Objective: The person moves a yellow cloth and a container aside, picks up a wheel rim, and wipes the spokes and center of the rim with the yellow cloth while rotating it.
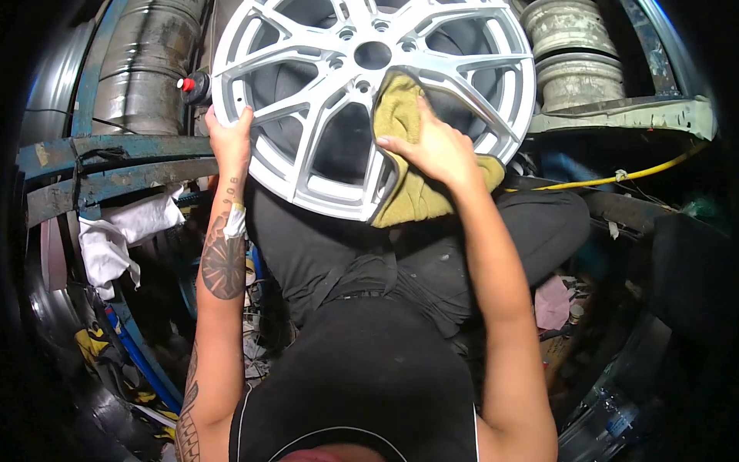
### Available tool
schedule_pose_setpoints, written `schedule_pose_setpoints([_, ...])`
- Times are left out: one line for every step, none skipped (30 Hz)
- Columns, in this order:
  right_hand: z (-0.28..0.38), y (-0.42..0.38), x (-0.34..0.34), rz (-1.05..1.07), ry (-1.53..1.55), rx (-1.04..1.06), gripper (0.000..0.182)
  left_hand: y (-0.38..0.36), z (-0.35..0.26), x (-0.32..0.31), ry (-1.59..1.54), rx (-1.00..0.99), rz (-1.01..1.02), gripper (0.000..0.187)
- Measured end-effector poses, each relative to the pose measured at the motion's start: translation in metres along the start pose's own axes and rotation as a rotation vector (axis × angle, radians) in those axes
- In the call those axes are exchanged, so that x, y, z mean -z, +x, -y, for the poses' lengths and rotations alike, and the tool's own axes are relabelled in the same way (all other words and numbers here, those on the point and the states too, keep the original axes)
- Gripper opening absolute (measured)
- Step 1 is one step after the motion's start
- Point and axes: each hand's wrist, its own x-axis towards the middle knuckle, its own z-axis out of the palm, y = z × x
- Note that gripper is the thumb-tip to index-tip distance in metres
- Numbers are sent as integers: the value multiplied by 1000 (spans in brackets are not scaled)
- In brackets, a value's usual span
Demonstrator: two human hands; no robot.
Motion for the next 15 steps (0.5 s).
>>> schedule_pose_setpoints([2, 9, -17, -188, -5, 112, 112, -4, -12, 2, -8, 50, 12, 70])
schedule_pose_setpoints([10, 20, -45, -497, -226, 229, 108, -4, -10, 0, -18, 37, 10, 71])
schedule_pose_setpoints([29, 21, -51, -541, -299, 242, 105, -1, -6, -1, -28, 19, 7, 73])
schedule_pose_setpoints([42, 20, -55, -581, -370, 254, 102, 0, 1, 0, -34, 3, 6, 74])
schedule_pose_setpoints([46, 20, -54, -567, -506, 249, 89, 3, 9, 0, -15, 4, 25, 77])
schedule_pose_setpoints([37, 20, -50, -509, -393, 267, 84, 2, 9, 1, -12, 2, 30, 78])
schedule_pose_setpoints([19, 21, -41, -449, -278, 282, 80, 1, 9, 3, -9, 1, 38, 79])
schedule_pose_setpoints([1, 19, -31, -392, -168, 294, 75, 2, 9, 2, -11, -1, 46, 80])
schedule_pose_setpoints([-10, 7, -21, -391, -48, 191, 63, 1, 10, 1, -34, 4, 45, 79])
schedule_pose_setpoints([-18, 0, -10, -215, -145, 27, 60, 1, 10, 0, -59, 4, 38, 79])
schedule_pose_setpoints([-16, -6, -9, -218, -159, 27, 59, 3, 10, -1, -82, 3, 26, 79])
schedule_pose_setpoints([-13, -11, -11, -212, -172, 27, 58, 2, 6, 0, -15, 2, 3, 78])
schedule_pose_setpoints([-1, -1, -34, -443, -49, 99, 57, -3, 1, 4, -14, 26, 12, 77])
schedule_pose_setpoints([6, 13, -58, -693, -55, 223, 54, -1, -5, 2, -28, 40, 12, 76])
schedule_pose_setpoints([16, 19, -65, -725, -167, 310, 53, 0, -8, 2, -27, 32, 11, 75])
